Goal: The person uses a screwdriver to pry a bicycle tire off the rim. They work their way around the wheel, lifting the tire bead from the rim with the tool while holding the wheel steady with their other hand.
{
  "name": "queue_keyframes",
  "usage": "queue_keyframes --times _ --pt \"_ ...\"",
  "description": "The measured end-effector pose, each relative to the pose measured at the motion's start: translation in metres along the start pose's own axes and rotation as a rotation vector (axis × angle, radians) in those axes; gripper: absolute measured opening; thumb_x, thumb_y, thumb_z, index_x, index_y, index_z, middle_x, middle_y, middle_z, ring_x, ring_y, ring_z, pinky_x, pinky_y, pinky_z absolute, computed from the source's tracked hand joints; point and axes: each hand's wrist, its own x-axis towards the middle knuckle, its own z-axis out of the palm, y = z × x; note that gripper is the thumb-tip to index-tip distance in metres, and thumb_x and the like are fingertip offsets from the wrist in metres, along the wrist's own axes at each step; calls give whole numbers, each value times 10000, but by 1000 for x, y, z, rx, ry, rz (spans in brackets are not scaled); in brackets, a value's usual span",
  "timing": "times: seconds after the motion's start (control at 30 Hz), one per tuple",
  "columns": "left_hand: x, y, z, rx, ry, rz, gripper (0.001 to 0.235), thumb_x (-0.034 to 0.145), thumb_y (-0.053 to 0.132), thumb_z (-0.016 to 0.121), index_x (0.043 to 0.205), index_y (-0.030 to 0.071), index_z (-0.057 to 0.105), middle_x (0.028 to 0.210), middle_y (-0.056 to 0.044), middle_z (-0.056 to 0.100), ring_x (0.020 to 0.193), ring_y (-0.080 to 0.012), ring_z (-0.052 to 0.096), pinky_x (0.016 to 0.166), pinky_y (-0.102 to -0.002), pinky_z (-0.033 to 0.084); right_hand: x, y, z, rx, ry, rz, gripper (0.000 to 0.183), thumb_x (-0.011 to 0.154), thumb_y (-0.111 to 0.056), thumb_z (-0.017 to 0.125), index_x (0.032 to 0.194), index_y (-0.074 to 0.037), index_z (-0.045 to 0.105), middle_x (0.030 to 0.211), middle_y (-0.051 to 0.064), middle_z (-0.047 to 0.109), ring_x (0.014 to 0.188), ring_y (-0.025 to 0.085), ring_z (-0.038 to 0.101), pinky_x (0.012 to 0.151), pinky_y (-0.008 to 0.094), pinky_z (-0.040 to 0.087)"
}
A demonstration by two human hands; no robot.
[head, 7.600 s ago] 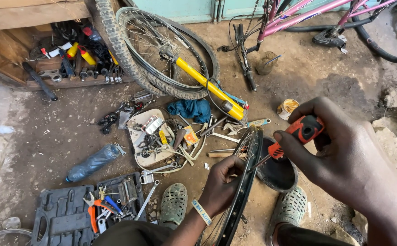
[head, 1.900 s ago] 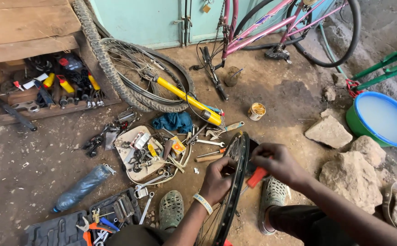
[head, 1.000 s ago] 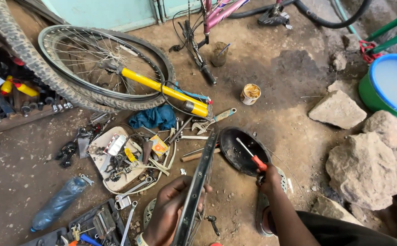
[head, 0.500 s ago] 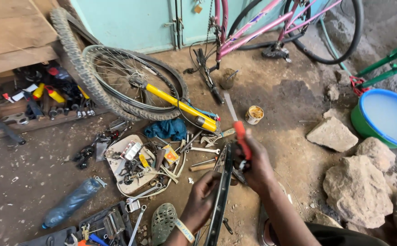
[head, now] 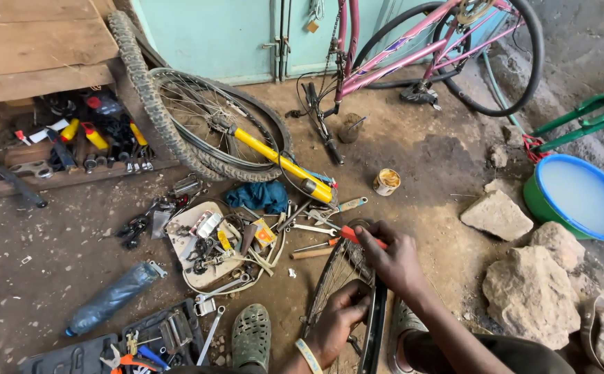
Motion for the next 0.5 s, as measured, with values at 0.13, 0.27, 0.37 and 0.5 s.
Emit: queue_keyframes --times 0.13,0.27,0.37,0.5 --pt "-2 -9 -2 125 34 69 179 1017 132 556 847 127 611 745 10 524 713 -111 429 685 -260 350 2 10 -9 -90 -8 12 341 924 -409 665 846 -79 710 657 91 726 497 189 690 470 311 524" --pt "-5 9 0 2 -39 -33 156 973 145 570 900 49 669 801 -56 619 730 -132 538 717 -247 447 15 33 -17 151 53 -50 341 984 -322 671 745 -83 625 562 56 601 493 140 544 463 289 406" --pt "-9 12 8 -54 -12 -182 109 930 107 645 990 18 656 869 -112 656 808 -183 660 663 -303 574 11 31 -20 268 74 35 367 990 -359 649 740 -95 598 554 66 581 456 142 500 423 287 371" --pt "-3 7 1 477 201 145 271 840 329 771 916 125 610 949 -47 648 864 -174 721 642 -271 705 9 23 -12 487 34 132 364 1009 -412 622 783 -138 544 590 9 502 471 108 407 414 269 247"
